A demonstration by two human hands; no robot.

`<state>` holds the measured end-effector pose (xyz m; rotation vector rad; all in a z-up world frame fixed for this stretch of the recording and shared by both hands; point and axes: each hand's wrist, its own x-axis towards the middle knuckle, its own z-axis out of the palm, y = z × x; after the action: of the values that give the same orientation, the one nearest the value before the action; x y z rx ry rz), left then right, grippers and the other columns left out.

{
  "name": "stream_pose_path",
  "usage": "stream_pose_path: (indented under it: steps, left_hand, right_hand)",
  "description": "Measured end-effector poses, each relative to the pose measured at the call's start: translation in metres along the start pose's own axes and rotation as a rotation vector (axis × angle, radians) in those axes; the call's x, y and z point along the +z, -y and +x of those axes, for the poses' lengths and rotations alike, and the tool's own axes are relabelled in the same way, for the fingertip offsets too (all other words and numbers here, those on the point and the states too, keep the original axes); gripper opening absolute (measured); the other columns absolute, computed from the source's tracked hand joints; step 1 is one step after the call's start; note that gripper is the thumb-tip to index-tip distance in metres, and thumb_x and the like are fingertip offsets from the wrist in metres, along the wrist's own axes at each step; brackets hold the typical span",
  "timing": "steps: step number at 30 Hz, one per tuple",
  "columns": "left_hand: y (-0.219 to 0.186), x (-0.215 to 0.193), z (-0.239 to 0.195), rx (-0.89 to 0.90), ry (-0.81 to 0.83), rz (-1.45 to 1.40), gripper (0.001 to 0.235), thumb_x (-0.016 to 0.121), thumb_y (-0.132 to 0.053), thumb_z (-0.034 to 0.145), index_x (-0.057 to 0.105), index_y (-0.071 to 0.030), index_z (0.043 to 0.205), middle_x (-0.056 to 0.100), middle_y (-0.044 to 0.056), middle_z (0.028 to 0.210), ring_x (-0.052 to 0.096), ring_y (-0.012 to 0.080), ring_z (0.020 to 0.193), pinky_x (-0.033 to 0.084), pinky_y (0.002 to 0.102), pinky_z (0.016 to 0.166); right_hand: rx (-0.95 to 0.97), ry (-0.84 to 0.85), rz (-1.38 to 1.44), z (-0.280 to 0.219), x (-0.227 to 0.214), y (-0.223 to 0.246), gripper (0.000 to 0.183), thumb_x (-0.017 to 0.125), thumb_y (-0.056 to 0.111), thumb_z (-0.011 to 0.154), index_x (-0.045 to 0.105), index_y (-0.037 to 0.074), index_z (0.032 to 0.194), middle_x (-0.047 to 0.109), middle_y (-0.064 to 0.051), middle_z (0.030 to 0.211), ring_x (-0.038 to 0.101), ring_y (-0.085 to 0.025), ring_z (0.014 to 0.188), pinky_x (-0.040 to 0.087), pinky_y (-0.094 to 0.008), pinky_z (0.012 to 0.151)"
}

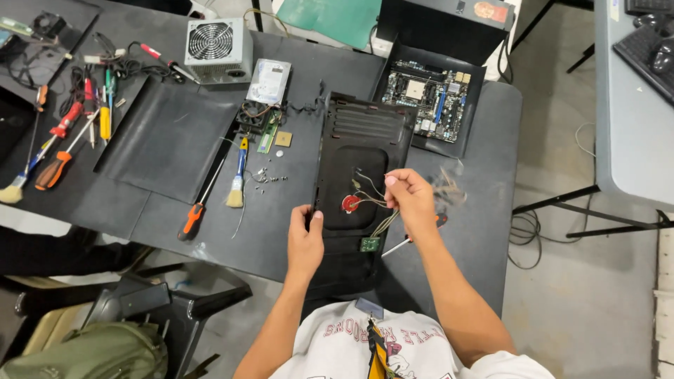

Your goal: The person works on a disassembled desktop computer, manipulating internal wires and connectors. They then handle the front panel, connecting small wire plugs to the power and reset buttons before placing the panel back on the table.

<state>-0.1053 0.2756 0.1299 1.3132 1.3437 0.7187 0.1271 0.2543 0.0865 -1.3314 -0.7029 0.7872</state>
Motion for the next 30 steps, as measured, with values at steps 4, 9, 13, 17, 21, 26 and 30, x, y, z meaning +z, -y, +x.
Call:
stream_pose_path:
  steps: [4,9,13,17,21,26,30]
  left_hand:
    - [0.008,0.008,-0.014,0.046,-0.059,-0.052,0.031,0.051,-0.022,0.105,0.053,0.003,0.124,0.062,0.027,0.115,0.058,0.0409,0.123,0.046,0.054,0.104]
    - [0.004,0.01,-0.031,0.064,-0.071,-0.092,0.029,0.049,-0.021,0.106,0.052,0.002,0.124,0.061,0.022,0.111,0.059,0.0343,0.119,0.046,0.051,0.104]
    - [0.005,0.012,-0.034,0.113,-0.089,-0.121,0.024,0.051,-0.02,0.105,0.054,-0.002,0.12,0.06,0.014,0.104,0.061,0.0262,0.109,0.05,0.045,0.097]
    - [0.002,0.014,-0.042,0.15,-0.11,-0.149,0.022,0.052,-0.02,0.105,0.053,-0.003,0.12,0.058,0.012,0.101,0.06,0.0237,0.105,0.051,0.043,0.093]
    - [0.005,0.018,-0.051,0.157,-0.126,-0.171,0.023,0.051,-0.02,0.105,0.053,-0.003,0.12,0.057,0.011,0.101,0.058,0.0215,0.104,0.051,0.043,0.091]
    - [0.01,0.025,-0.059,0.243,-0.2,-0.224,0.023,0.051,-0.021,0.106,0.053,-0.004,0.121,0.056,0.011,0.101,0.058,0.0194,0.1,0.052,0.04,0.087]
    - [0.014,0.029,-0.062,0.284,-0.231,-0.248,0.024,0.052,-0.022,0.106,0.052,-0.004,0.121,0.055,0.01,0.102,0.058,0.0191,0.1,0.052,0.038,0.088]
  right_hand:
    - [0.024,0.079,0.004,0.001,-0.005,0.016,0.013,0.065,0.011,0.1,0.075,0.004,0.103,0.06,-0.007,0.057,0.057,-0.012,0.048,0.046,-0.021,0.046]
    - [-0.014,0.149,0.058,-0.001,-0.011,0.033,0.027,0.054,0.014,0.107,0.076,-0.001,0.103,0.048,-0.006,0.052,0.044,-0.011,0.047,0.038,-0.022,0.048]
    - [-0.026,0.169,0.208,-0.005,-0.017,0.04,0.028,0.055,0.014,0.105,0.074,-0.006,0.101,0.05,-0.009,0.06,0.05,-0.015,0.06,0.045,-0.025,0.063]
    - [-0.101,0.191,0.227,-0.009,-0.024,0.051,0.021,0.062,0.008,0.1,0.075,-0.008,0.099,0.053,-0.014,0.066,0.055,-0.02,0.069,0.048,-0.029,0.073]
    - [-0.196,0.191,0.054,-0.022,-0.02,0.08,0.015,0.067,0.004,0.096,0.076,-0.008,0.098,0.053,-0.011,0.063,0.051,-0.016,0.066,0.045,-0.027,0.07]
    - [-0.315,0.067,-0.294,-0.041,-0.006,0.098,0.009,0.076,0.005,0.093,0.081,0.005,0.1,0.063,-0.007,0.061,0.054,-0.012,0.067,0.047,-0.028,0.073]
    - [-0.287,0.017,-0.305,-0.044,0.001,0.102,0.009,0.076,0.005,0.094,0.08,0.006,0.102,0.066,-0.005,0.061,0.058,-0.011,0.067,0.05,-0.028,0.076]
